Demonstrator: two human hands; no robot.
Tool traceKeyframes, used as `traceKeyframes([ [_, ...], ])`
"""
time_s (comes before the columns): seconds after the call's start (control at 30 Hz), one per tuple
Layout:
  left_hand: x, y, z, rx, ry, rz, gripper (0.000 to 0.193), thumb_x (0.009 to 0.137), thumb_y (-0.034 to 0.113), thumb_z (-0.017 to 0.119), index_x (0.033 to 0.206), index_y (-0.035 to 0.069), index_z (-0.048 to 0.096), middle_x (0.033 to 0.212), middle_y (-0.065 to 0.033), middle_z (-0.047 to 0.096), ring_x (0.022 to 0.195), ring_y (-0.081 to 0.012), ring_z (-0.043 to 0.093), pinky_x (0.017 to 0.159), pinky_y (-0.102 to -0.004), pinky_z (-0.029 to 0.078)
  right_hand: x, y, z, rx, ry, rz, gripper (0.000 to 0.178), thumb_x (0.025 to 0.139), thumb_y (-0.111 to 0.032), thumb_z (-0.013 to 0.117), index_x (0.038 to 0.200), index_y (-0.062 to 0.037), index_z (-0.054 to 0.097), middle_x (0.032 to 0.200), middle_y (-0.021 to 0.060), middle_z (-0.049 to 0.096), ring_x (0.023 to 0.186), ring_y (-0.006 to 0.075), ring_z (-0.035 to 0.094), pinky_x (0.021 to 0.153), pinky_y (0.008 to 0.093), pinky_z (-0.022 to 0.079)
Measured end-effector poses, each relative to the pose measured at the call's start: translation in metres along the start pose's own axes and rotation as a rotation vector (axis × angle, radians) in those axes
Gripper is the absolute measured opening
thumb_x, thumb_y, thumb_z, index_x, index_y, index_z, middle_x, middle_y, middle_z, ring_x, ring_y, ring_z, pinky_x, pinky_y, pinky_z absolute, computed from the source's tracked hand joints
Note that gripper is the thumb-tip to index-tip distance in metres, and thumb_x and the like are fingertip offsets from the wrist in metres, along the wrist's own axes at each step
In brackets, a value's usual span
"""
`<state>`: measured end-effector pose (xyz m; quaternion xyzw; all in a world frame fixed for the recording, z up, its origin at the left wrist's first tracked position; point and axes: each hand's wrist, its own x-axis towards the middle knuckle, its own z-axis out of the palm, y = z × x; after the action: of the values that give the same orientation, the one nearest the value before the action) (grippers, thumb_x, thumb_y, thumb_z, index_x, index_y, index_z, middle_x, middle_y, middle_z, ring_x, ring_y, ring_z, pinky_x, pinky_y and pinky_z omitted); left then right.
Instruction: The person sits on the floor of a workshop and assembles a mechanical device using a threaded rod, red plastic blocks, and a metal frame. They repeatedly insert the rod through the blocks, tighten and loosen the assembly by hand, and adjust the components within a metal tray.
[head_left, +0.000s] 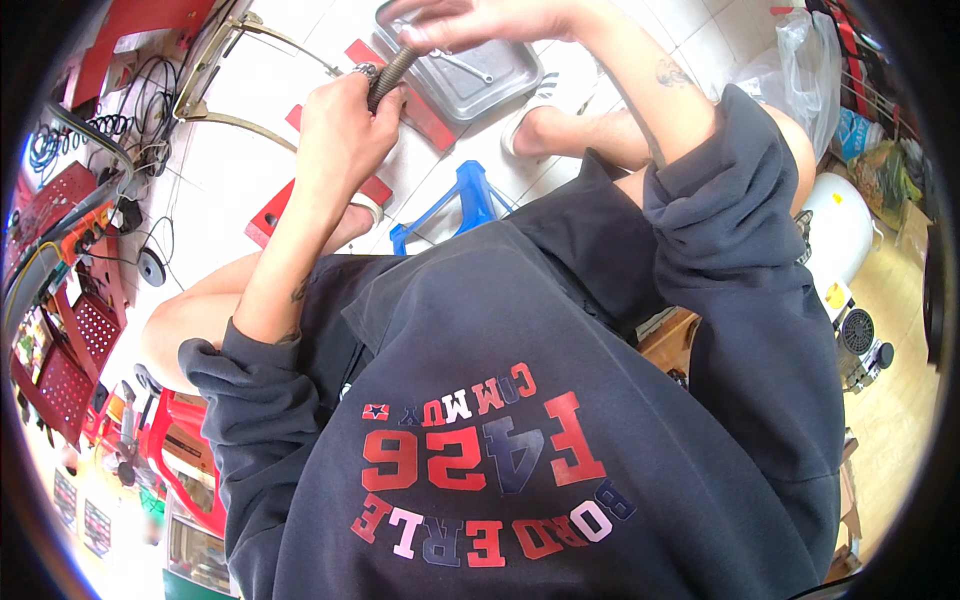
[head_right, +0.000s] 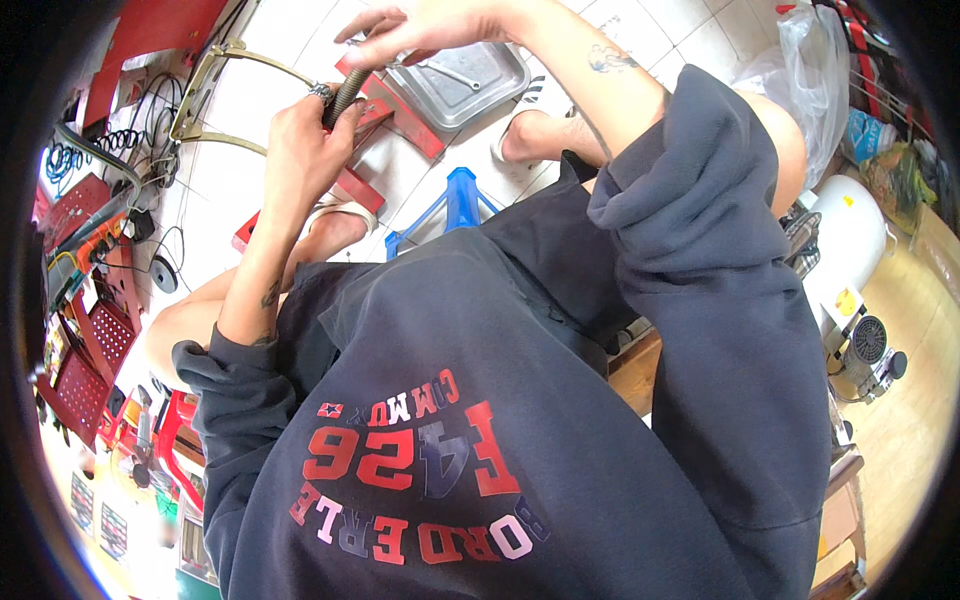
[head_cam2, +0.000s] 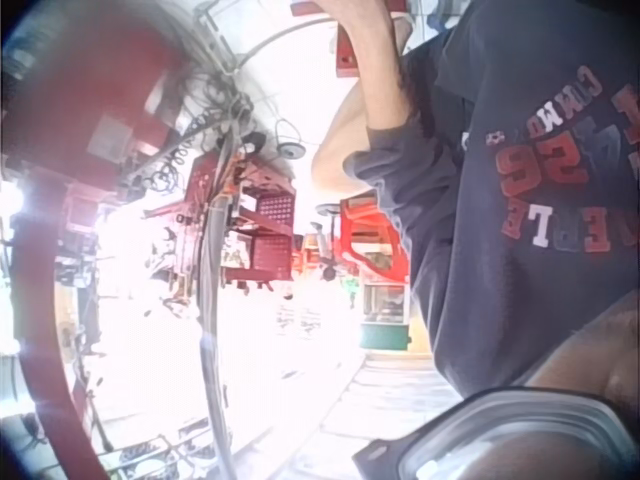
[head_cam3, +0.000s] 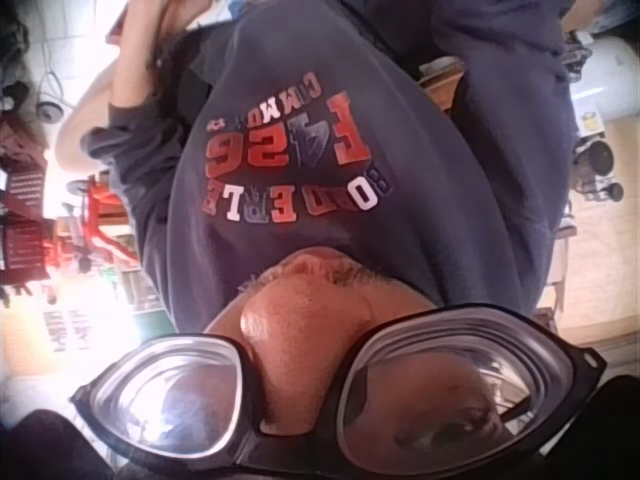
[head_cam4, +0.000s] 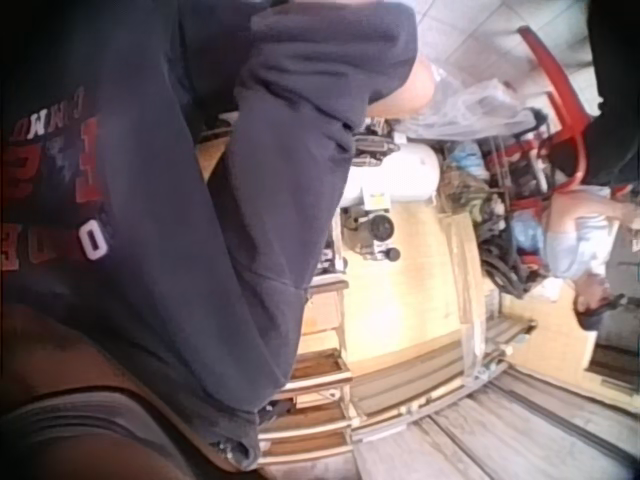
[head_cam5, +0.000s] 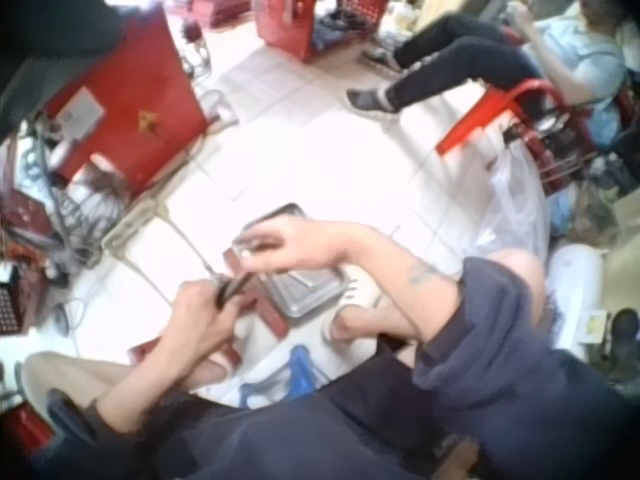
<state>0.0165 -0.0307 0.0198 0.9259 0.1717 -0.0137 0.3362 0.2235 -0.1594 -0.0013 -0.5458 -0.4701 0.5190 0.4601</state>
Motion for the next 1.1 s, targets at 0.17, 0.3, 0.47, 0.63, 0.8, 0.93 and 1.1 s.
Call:
traceKeyframes([
  [0.17, -0.002, -0.003, -0.002, 0.003, -0.033, -0.027, 0.023, 0.088, 0.022, 0.071, 0.089, -0.001, 0.071, 0.066, -0.0208, 0.063, 0.060, -0.0349, 0.065, 0.062, -0.0423, 0.050, 0.002, -0.024, -0.008, -0.093, -0.193, 0.249, 0.032, 0.096, -0.022, 0.071, 0.113, 0.0048, 0.065, 0.094, 0.0066, 0.070, 0.088, 0.0106, 0.065, 0.074, 0.0285, 0.056],
  [0.3, 0.001, -0.002, 0.002, 0.035, -0.021, 0.004, 0.023, 0.086, 0.022, 0.071, 0.090, -0.001, 0.072, 0.066, -0.0210, 0.064, 0.062, -0.0353, 0.066, 0.064, -0.0421, 0.051, -0.009, -0.019, 0.003, 0.154, -0.075, 0.468, 0.051, 0.101, -0.046, 0.059, 0.105, 0.0034, 0.070, 0.086, 0.0086, 0.071, 0.074, 0.0134, 0.069, 0.065, 0.0272, 0.056],
  [0.47, 0.002, -0.006, 0.001, 0.121, -0.034, 0.022, 0.025, 0.087, 0.022, 0.070, 0.090, -0.003, 0.073, 0.065, -0.0218, 0.063, 0.062, -0.0363, 0.066, 0.062, -0.0435, 0.051, 0.000, -0.024, -0.002, 0.083, -0.143, 0.650, 0.073, 0.100, -0.064, 0.047, 0.105, 0.0052, 0.070, 0.091, 0.0147, 0.073, 0.076, 0.0184, 0.071, 0.067, 0.0288, 0.057],
  [0.63, 0.003, -0.006, 0.000, 0.054, -0.058, 0.010, 0.025, 0.087, 0.021, 0.069, 0.091, -0.003, 0.073, 0.065, -0.0223, 0.063, 0.062, -0.0363, 0.067, 0.061, -0.0438, 0.050, 0.000, -0.003, 0.000, 0.010, 0.021, 0.397, 0.060, 0.098, -0.049, 0.061, 0.112, 0.0090, 0.066, 0.101, 0.0205, 0.072, 0.091, 0.0189, 0.070, 0.075, 0.0310, 0.058],
  [0.8, 0.004, -0.008, -0.001, 0.075, -0.112, -0.013, 0.024, 0.087, 0.020, 0.069, 0.096, -0.002, 0.073, 0.067, -0.0216, 0.065, 0.063, -0.0355, 0.068, 0.064, -0.0430, 0.052, -0.006, -0.012, -0.004, 0.054, -0.115, 0.096, 0.037, 0.095, -0.020, 0.072, 0.118, 0.0071, 0.063, 0.094, 0.0091, 0.070, 0.083, 0.0134, 0.065, 0.071, 0.0300, 0.056],
  [0.93, 0.003, -0.010, 0.003, 0.063, -0.040, 0.070, 0.025, 0.087, 0.020, 0.070, 0.099, -0.001, 0.074, 0.069, -0.0212, 0.066, 0.065, -0.0354, 0.069, 0.065, -0.0427, 0.052, -0.007, -0.016, -0.001, -0.001, -0.091, 0.363, 0.045, 0.101, -0.038, 0.062, 0.107, 0.0054, 0.068, 0.084, 0.0085, 0.071, 0.074, 0.0136, 0.067, 0.065, 0.0283, 0.056],
  [1.1, 0.002, 0.001, -0.001, 0.048, -0.015, 0.031, 0.026, 0.087, 0.021, 0.071, 0.102, 0.001, 0.074, 0.068, -0.0208, 0.065, 0.065, -0.0348, 0.068, 0.064, -0.0420, 0.052, -0.003, -0.017, 0.003, 0.016, -0.057, 0.596, 0.069, 0.102, -0.058, 0.048, 0.094, 0.0060, 0.071, 0.076, 0.0139, 0.071, 0.072, 0.0200, 0.071, 0.065, 0.0310, 0.058],
])
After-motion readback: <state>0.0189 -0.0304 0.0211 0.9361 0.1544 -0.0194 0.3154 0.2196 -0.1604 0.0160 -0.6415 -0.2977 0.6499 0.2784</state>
